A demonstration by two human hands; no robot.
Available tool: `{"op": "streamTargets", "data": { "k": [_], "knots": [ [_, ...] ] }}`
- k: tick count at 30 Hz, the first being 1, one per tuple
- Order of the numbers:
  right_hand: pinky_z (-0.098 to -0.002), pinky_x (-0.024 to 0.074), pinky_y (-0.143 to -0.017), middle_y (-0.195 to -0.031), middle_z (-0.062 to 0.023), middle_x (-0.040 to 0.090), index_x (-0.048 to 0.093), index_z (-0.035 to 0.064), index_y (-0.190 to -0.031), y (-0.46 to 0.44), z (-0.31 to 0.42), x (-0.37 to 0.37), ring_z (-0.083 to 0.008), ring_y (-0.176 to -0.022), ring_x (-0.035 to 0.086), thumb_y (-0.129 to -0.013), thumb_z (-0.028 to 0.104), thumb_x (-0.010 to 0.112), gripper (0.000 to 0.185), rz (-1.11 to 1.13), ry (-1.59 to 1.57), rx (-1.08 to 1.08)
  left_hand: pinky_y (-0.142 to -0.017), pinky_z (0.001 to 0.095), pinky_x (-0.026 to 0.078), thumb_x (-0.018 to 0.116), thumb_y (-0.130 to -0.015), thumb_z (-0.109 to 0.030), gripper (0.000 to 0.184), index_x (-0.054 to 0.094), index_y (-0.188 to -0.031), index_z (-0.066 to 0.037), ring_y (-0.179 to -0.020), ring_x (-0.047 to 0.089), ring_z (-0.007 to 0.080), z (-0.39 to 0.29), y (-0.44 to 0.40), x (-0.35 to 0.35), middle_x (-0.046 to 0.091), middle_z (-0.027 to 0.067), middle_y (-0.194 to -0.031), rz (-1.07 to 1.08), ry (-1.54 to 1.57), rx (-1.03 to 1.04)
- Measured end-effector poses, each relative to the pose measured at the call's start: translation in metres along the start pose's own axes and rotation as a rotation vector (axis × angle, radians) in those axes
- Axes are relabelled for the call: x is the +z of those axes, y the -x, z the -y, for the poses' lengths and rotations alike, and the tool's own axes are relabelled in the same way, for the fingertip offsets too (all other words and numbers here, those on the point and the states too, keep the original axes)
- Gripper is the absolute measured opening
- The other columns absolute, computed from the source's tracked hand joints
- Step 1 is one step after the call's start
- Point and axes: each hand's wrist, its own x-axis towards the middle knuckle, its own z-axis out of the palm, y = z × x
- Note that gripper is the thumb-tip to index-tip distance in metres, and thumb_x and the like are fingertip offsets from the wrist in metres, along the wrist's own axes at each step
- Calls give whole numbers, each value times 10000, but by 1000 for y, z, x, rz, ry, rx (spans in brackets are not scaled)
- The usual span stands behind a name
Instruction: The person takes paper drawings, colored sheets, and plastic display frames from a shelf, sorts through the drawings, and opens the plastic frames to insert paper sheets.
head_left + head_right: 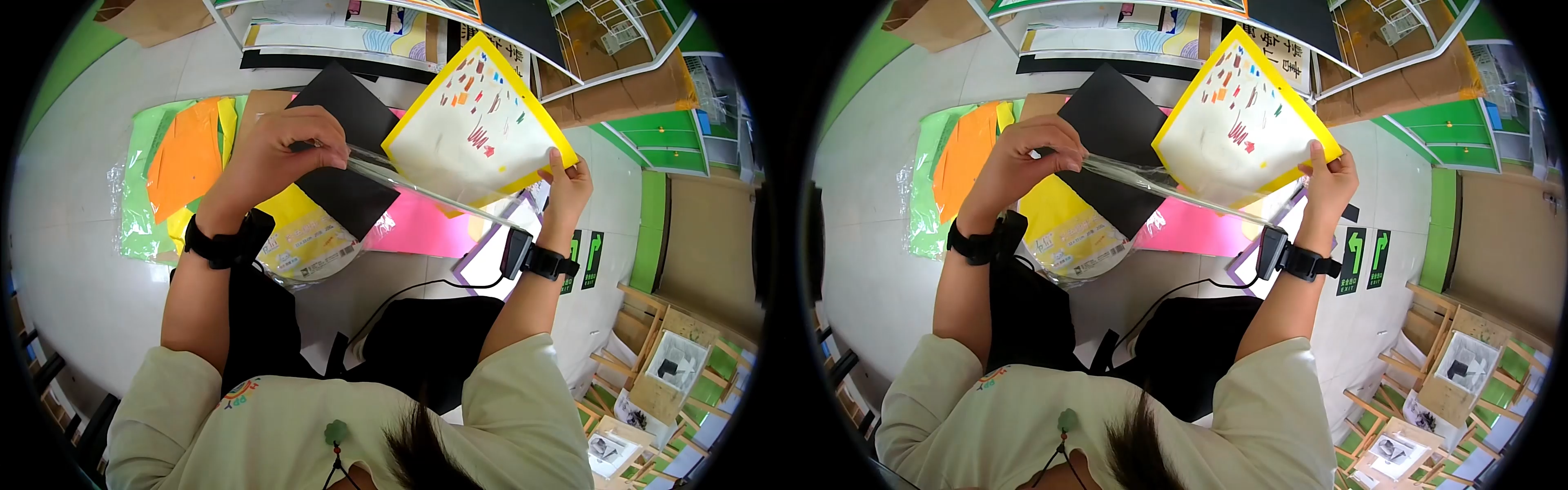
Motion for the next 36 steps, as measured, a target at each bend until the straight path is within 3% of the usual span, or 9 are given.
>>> {"op": "streamTargets", "data": {
  "k": [6,9,12,14,18,19,23,33,36],
  "knots": [
    [-328,488,-829,-1049,-207,615,476,-100,-1185,-25,-56,-16,-251,-954,617,-863,81,588,385,-263,532,-82,-680,225,476,673,-776,15,60,624,-789,-16,-763,586,120,-1,-1,0,603,27,-832,-32,14,-40],
    [-356,406,-952,-1087,-219,600,469,-93,-1213,-22,-40,-23,-285,-1076,560,-895,287,584,509,-210,711,-407,-719,236,486,665,-794,9,71,624,-849,-7,-794,596,122,-2,-1,0,609,29,-849,-41,19,-104],
    [-370,392,-970,-1122,-224,588,487,-82,-1195,7,26,-14,-304,-1070,568,-885,491,538,654,454,-146,189,-728,226,478,657,-804,12,73,621,-859,-18,-796,589,107,3,-3,1,609,20,-853,-111,-80,-123],
    [-384,383,-989,-1132,-212,590,519,-71,-1161,25,35,-11,-305,-1093,560,-853,637,467,774,831,-403,205,-685,210,479,668,-793,7,72,636,-855,-11,-727,585,85,6,-6,4,632,19,-793,-225,13,-71],
    [-376,372,-1006,-1167,-163,588,544,-36,-1155,37,36,-8,-261,-1113,551,-813,377,689,556,1083,-345,-31,-670,194,471,672,-795,-6,70,647,-860,-12,-714,576,59,16,-9,4,646,14,-783,-424,99,-122],
    [-330,429,-923,-1082,-129,634,591,-24,-1080,41,48,-3,-196,-997,594,-809,208,712,377,1037,-240,13,-700,198,467,665,-805,-4,71,639,-870,-14,-747,574,65,16,-7,4,640,11,-813,-434,98,-152],
    [-209,459,-715,-819,-64,678,635,-28,-880,42,32,29,-89,-723,597,-886,86,609,118,621,-226,58,-760,201,457,653,-825,-2,86,623,-904,-14,-811,571,77,19,-7,-1,629,8,-867,-496,28,-163],
    [-180,417,-628,-769,-66,657,652,-26,-809,52,25,63,-84,-665,569,-812,170,714,206,193,30,-108,-668,180,437,707,-794,-61,345,571,-1111,-72,-748,554,57,21,-13,-3,605,2,-789,-601,113,-107],
    [-188,421,-563,-725,-54,630,643,-26,-776,56,31,69,-86,-603,550,-779,137,734,187,170,-51,-12,-799,202,433,644,-822,6,360,543,-1164,-44,-857,553,79,24,-12,-8,560,5,-884,-590,161,-243]
  ]
}}
